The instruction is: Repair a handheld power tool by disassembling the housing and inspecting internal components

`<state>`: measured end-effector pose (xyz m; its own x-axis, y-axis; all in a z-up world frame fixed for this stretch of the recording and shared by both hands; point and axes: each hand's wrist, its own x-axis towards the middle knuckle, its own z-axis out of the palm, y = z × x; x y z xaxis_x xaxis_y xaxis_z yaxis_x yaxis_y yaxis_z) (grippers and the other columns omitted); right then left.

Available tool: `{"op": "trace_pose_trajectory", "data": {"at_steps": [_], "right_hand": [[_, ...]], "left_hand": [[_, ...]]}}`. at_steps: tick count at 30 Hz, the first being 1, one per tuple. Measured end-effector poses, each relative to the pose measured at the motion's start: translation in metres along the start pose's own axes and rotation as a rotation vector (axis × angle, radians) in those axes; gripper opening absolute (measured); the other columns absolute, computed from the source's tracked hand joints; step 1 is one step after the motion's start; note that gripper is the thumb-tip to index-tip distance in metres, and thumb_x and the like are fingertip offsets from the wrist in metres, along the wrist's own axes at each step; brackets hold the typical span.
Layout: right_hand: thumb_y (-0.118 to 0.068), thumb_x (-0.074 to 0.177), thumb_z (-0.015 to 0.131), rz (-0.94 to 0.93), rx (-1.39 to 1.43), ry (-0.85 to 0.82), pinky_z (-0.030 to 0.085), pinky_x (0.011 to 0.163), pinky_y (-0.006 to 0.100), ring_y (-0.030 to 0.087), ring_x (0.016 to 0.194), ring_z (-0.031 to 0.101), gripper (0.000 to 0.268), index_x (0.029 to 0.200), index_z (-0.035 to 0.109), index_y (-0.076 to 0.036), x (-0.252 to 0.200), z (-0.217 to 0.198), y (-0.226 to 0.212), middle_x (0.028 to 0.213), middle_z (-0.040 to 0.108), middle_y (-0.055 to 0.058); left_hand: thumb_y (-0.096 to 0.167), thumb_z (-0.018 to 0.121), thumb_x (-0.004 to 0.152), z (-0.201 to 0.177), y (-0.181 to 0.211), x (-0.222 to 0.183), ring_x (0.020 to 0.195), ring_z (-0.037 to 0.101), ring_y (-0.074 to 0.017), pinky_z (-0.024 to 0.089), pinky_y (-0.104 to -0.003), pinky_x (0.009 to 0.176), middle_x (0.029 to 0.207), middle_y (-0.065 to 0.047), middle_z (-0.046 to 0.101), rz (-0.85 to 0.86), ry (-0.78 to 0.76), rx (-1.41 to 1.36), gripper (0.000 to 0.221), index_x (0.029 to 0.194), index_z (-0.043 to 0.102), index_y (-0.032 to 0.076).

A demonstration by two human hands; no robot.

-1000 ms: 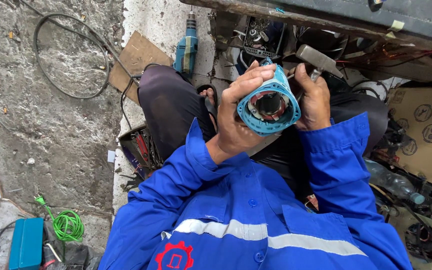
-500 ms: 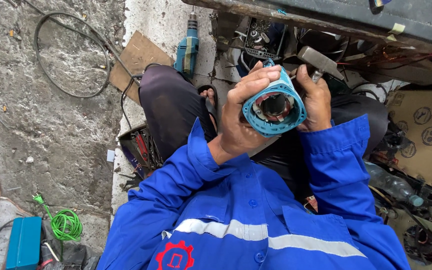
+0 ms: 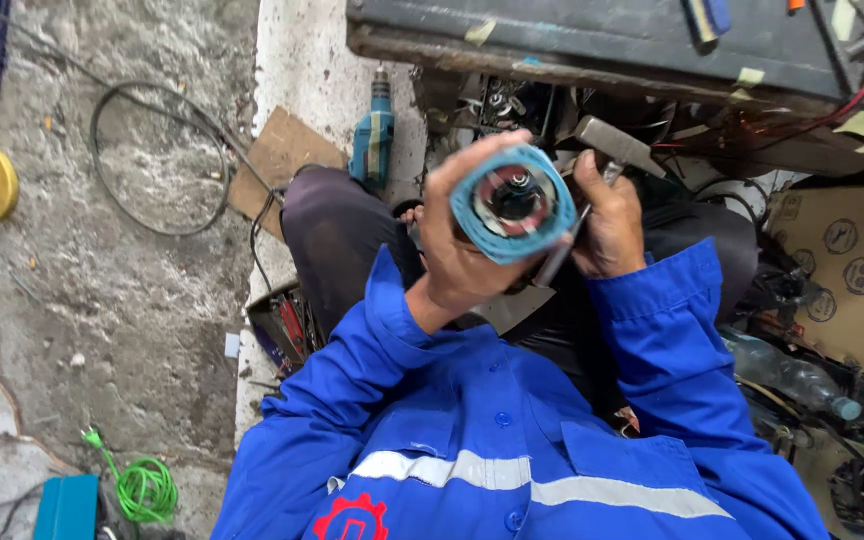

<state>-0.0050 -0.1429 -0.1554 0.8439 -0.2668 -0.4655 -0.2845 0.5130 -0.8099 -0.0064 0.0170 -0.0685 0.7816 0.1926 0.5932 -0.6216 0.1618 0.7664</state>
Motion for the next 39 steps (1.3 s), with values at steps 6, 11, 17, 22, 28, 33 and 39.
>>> {"op": "trace_pose_trajectory", "data": {"at_steps": [6,11,17,22,28,33,39], "right_hand": [[-0.043,0.097,0.064,0.028,0.081,-0.128,0.059,0.055,0.028,0.018,0.067,0.068,0.041,0.098,0.063,-0.001,-0.011,0.0,-0.028,0.093,0.07,0.017],[-0.05,0.093,0.068,-0.162,0.19,-0.085,0.042,0.045,0.025,0.013,0.052,0.058,0.034,0.099,0.058,-0.018,-0.015,0.008,-0.069,0.083,0.065,0.007],[-0.037,0.096,0.073,-0.377,0.129,-0.055,0.036,0.037,0.018,0.008,0.05,0.054,0.031,0.104,0.061,-0.01,-0.01,0.019,-0.112,0.081,0.064,0.009],[-0.024,0.101,0.07,-0.446,0.066,-0.015,0.037,0.036,0.018,0.008,0.052,0.056,0.018,0.108,0.066,-0.008,-0.004,0.029,-0.126,0.089,0.071,0.014],[-0.014,0.103,0.068,-0.564,-0.086,0.021,0.036,0.038,0.02,0.009,0.051,0.057,0.01,0.111,0.068,-0.007,-0.011,0.031,-0.113,0.095,0.075,0.016],[-0.017,0.102,0.07,-0.541,-0.236,0.089,0.041,0.038,0.016,0.007,0.049,0.056,0.013,0.111,0.072,-0.008,-0.013,0.034,-0.109,0.097,0.078,0.014],[-0.006,0.105,0.072,-0.701,-0.328,0.024,0.053,0.049,0.019,0.009,0.062,0.063,0.011,0.115,0.07,-0.002,-0.003,0.038,-0.114,0.109,0.075,0.01]], "left_hand": [[0.031,0.086,0.093,0.0,-0.007,0.048,0.14,0.062,-0.0262,0.055,-0.04,0.125,0.159,-0.007,0.049,-0.203,0.103,-0.023,0.082,0.158,0.04,0.011],[0.014,0.081,0.099,0.015,-0.069,0.106,0.123,0.064,-0.0215,0.057,-0.035,0.109,0.141,-0.01,0.063,-0.31,0.436,-0.371,0.067,0.156,0.046,0.012],[0.015,0.082,0.082,0.015,-0.172,0.155,0.097,0.066,-0.0197,0.056,-0.035,0.086,0.117,-0.012,0.067,-0.522,0.56,-0.325,0.061,0.136,0.053,0.006],[0.029,0.087,0.075,0.032,-0.137,0.167,0.13,0.058,-0.0274,0.046,-0.037,0.114,0.144,-0.017,0.056,-0.507,0.325,0.074,0.093,0.152,0.038,0.009],[0.037,0.097,0.068,0.031,-0.159,0.162,0.136,0.043,-0.0454,0.033,-0.049,0.118,0.142,-0.03,0.048,-0.348,0.171,0.759,0.088,0.135,0.049,0.006],[0.024,0.084,0.072,0.019,-0.147,0.162,0.125,0.055,-0.0407,0.04,-0.047,0.113,0.127,-0.019,0.058,-0.081,0.103,0.894,0.062,0.125,0.058,0.005],[0.032,0.061,0.109,-0.004,-0.104,0.176,0.147,0.044,-0.03,0.033,-0.051,0.128,0.15,-0.011,0.054,0.0,-0.264,0.862,0.034,0.138,0.062,0.014]]}}
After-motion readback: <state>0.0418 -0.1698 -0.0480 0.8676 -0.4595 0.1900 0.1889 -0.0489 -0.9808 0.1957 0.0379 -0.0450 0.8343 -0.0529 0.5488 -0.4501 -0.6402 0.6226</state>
